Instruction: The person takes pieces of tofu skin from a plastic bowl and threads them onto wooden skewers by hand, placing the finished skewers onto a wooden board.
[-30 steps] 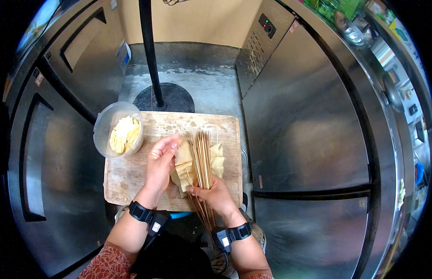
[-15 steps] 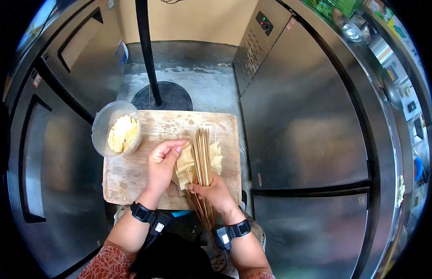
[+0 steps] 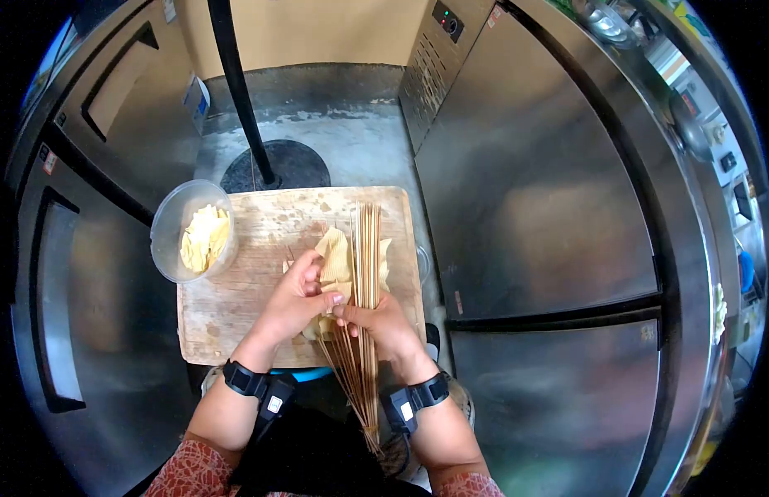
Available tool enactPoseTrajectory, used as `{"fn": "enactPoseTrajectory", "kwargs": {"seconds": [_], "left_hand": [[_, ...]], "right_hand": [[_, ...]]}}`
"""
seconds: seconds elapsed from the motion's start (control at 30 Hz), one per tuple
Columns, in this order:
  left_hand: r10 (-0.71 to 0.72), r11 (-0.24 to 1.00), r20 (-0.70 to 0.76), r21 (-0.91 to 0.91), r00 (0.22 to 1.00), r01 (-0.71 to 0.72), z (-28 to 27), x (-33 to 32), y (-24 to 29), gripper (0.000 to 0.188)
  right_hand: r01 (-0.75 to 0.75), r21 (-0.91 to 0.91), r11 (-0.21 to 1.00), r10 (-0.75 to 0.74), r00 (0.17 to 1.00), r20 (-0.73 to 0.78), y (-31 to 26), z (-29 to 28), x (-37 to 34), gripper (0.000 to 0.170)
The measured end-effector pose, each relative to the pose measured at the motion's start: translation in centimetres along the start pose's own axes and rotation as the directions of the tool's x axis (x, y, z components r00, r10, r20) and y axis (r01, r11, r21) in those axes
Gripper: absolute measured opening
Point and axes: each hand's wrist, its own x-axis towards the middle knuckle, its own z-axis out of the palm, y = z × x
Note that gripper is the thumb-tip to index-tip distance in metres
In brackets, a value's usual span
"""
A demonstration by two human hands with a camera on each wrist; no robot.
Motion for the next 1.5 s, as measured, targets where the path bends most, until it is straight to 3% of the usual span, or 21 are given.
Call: {"fn": "enactPoseTrajectory", "kwargs": {"seconds": [0.03, 0.23, 0.43, 0.53, 0.63, 0.73, 0.9, 1.0, 1.07, 1.17, 1.2, 1.27, 1.3, 1.4, 1.43, 1.5], "left_hand": [[-0.061, 0.998, 0.042, 0.004, 0.997, 0.061, -0.1, 0.0, -0.1, 0.072], [-0.017, 0.989, -0.125, 0.143, 0.992, 0.035, 0.2, -0.4, 0.0, 0.073], [-0.034, 0.87, -0.055, 0.49, 0.998, 0.056, 0.6, -1.3, 1.7, 0.082], [-0.216, 0.923, 0.014, 0.328, 0.976, 0.2, 1.2, -2.2, 3.3, 0.087], [-0.009, 0.854, -0.135, 0.515, 0.991, 0.077, 0.9, -1.8, 1.5, 0.083], [0.25, 0.744, -0.147, 0.662, 0.957, -0.093, 0.4, -0.9, 1.2, 0.074], [0.346, 0.554, -0.192, 0.832, 0.918, -0.035, 0.2, 0.4, -0.6, 0.058], [0.338, 0.489, -0.212, 0.872, 0.917, 0.021, 0.2, 0.9, -1.3, 0.05], [0.333, 0.443, -0.2, 0.896, 0.921, 0.034, -0.1, 1.4, -2.2, 0.047], [0.083, 0.571, -0.262, 0.803, 0.961, 0.17, -0.7, 1.9, -2.8, 0.042], [0.055, 0.537, -0.271, 0.82, 0.961, 0.201, -0.6, 1.9, -2.3, 0.041], [0.0, 0.462, -0.292, 0.848, 0.956, 0.259, -0.1, 1.9, -1.2, 0.038], [0.251, 0.309, -0.18, 0.946, 0.951, 0.098, -0.7, 1.7, -2.2, 0.036], [0.376, 0.426, -0.135, 0.904, 0.917, -0.042, -0.3, -0.1, 1.5, 0.032], [0.467, 0.534, -0.106, 0.825, 0.878, -0.185, -1.0, -0.5, 2.5, 0.026], [0.568, 0.455, -0.184, 0.882, 0.802, -0.12, -2.9, -1.4, 5.4, 0.022]], "right_hand": [[-0.01, -0.008, 1.0, 0.01, 1.0, -0.001, 0.0, -0.1, 0.0, 0.01], [-0.01, -0.018, 1.0, 0.011, 0.999, 0.044, 0.6, -0.5, 0.1, 0.011], [0.029, -0.082, 0.996, -0.027, 0.999, 0.024, 1.3, -1.1, 0.6, 0.015], [0.029, -0.075, 0.997, -0.03, 0.999, -0.014, 0.9, -1.2, 0.5, 0.018], [0.003, -0.097, 0.995, -0.006, 1.0, -0.031, 0.5, -0.6, 0.4, 0.022], [0.025, -0.134, 0.991, -0.025, 1.0, 0.001, 0.8, -0.5, 0.6, 0.022], [0.098, -0.217, 0.971, -0.101, 0.995, 0.0, 1.9, -0.4, 0.7, 0.03], [0.207, -0.537, 0.818, -0.266, 0.963, -0.033, 1.8, -0.2, 0.5, 0.03], [0.171, -0.347, 0.922, -0.18, 0.984, 0.006, 1.2, 0.1, -0.1, 0.025], [0.054, -0.068, 0.996, -0.05, 0.997, 0.062, 0.7, 0.4, -0.6, 0.017], [0.003, 0.024, 1.0, -0.005, 0.996, 0.087, 0.7, 0.4, -0.6, 0.015], [-0.011, -0.028, 1.0, 0.013, 0.998, 0.066, 1.4, 0.2, -0.1, 0.011], [-0.025, -0.075, 0.997, 0.028, 0.999, 0.035, 2.3, -0.5, 0.5, 0.011], [-0.052, -0.136, 0.989, 0.048, 0.998, -0.033, 2.7, -0.9, 1.0, 0.014], [-0.04, -0.109, 0.993, 0.035, 0.998, -0.046, 2.5, -0.5, 0.8, 0.014], [-0.067, -0.101, 0.993, 0.063, 0.997, -0.036, 2.7, -1.1, 0.9, 0.018]]}}
